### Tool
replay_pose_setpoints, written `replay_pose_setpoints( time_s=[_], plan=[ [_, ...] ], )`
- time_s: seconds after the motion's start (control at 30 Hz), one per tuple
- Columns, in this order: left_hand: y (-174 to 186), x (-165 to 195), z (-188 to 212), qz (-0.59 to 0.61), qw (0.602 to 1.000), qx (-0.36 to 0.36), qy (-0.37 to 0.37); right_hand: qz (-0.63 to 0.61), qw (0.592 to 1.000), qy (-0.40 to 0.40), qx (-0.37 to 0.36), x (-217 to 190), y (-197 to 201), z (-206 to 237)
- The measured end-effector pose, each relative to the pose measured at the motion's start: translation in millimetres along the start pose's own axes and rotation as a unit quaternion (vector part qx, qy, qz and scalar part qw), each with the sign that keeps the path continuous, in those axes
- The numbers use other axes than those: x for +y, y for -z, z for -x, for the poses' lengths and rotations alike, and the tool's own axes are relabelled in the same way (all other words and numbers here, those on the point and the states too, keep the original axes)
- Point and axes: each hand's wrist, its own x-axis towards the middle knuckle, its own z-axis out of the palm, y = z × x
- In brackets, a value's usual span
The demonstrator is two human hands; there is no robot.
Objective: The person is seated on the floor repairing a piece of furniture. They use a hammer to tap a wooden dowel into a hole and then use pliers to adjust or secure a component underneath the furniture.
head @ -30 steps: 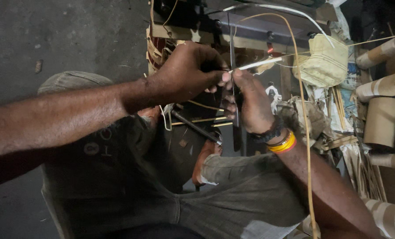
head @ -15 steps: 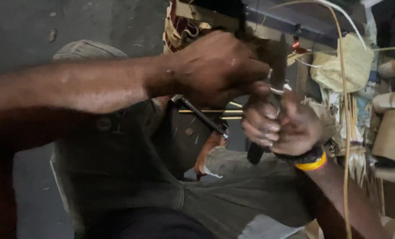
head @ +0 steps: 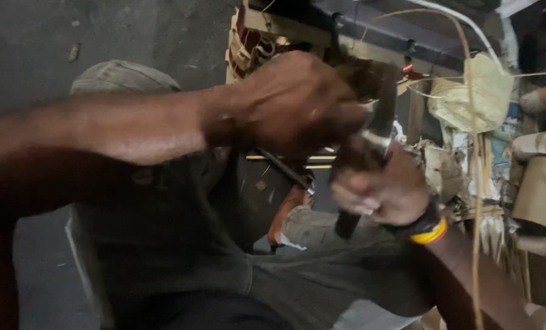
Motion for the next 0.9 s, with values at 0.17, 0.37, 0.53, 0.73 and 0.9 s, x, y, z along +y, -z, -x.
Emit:
replay_pose_setpoints(
  time_s=[0.17, 0.37, 0.53, 0.73, 0.9],
  plan=[
    [63.6, 7.3, 9.6, -0.072, 0.995, 0.045, -0.045, 0.58, 0.812, 0.065, 0.02, -9.9, -25.3, 12.7],
    [99.0, -13.7, 35.0, -0.104, 0.988, -0.014, 0.115, 0.347, 0.923, 0.05, 0.16, 5.8, -9.0, -12.5],
    [44.7, -24.9, 38.1, -0.12, 0.986, 0.092, 0.07, 0.159, 0.98, -0.035, 0.11, 28.7, 7.7, -10.8],
    [59.9, -5.5, 25.4, 0.05, 0.99, 0.041, 0.129, 0.007, 0.997, -0.071, -0.028, 14.1, -15.0, -35.8],
    [70.5, 5.0, 14.5, 0.074, 0.989, 0.044, 0.122, -0.02, 0.997, -0.064, 0.025, 7.2, -21.1, -30.3]
  ],
)
